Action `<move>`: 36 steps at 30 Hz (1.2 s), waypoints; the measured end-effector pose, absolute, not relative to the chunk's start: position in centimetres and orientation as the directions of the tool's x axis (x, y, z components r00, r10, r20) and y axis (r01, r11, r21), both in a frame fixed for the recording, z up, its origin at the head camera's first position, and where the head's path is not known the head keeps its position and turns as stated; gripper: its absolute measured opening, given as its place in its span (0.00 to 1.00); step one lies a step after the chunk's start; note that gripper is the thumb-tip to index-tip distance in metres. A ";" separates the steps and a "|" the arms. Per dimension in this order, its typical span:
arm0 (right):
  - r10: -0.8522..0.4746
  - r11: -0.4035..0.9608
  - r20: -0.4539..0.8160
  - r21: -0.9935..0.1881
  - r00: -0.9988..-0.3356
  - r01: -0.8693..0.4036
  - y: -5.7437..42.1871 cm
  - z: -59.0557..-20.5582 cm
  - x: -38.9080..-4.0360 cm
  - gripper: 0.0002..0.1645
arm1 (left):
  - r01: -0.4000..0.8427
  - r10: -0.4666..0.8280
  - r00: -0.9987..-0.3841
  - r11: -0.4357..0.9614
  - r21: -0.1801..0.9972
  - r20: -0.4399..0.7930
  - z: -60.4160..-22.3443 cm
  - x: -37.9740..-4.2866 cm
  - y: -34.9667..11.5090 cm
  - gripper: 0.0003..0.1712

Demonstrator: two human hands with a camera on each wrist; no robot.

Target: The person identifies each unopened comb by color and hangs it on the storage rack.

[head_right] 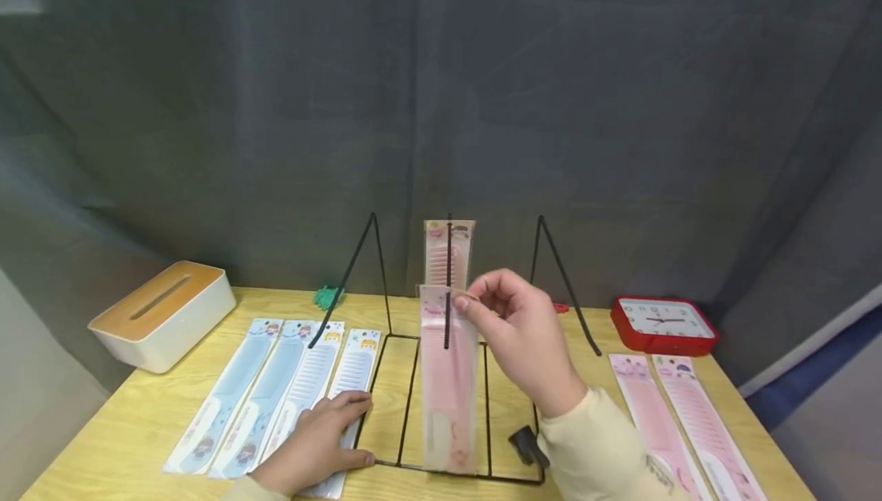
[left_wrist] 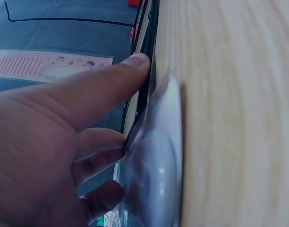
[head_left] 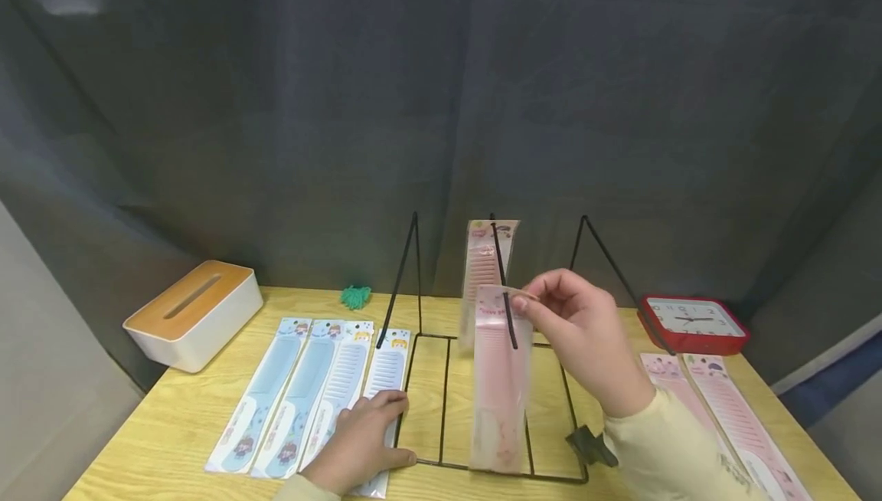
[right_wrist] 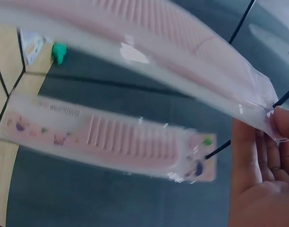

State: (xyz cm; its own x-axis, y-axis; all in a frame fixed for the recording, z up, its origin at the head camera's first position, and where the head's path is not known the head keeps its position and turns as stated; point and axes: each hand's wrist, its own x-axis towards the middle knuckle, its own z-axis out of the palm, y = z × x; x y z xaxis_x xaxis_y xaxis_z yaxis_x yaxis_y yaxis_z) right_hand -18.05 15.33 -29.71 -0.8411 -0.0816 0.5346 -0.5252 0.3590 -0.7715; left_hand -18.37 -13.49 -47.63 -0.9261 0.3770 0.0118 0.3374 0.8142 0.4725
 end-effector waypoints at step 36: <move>0.041 0.616 0.240 -0.770 -0.970 -0.164 28.1 -39.9 -28.8 0.31 | 0.339 0.367 -0.930 0.818 0.466 0.032 -48.0 -18.5 -14.0 0.47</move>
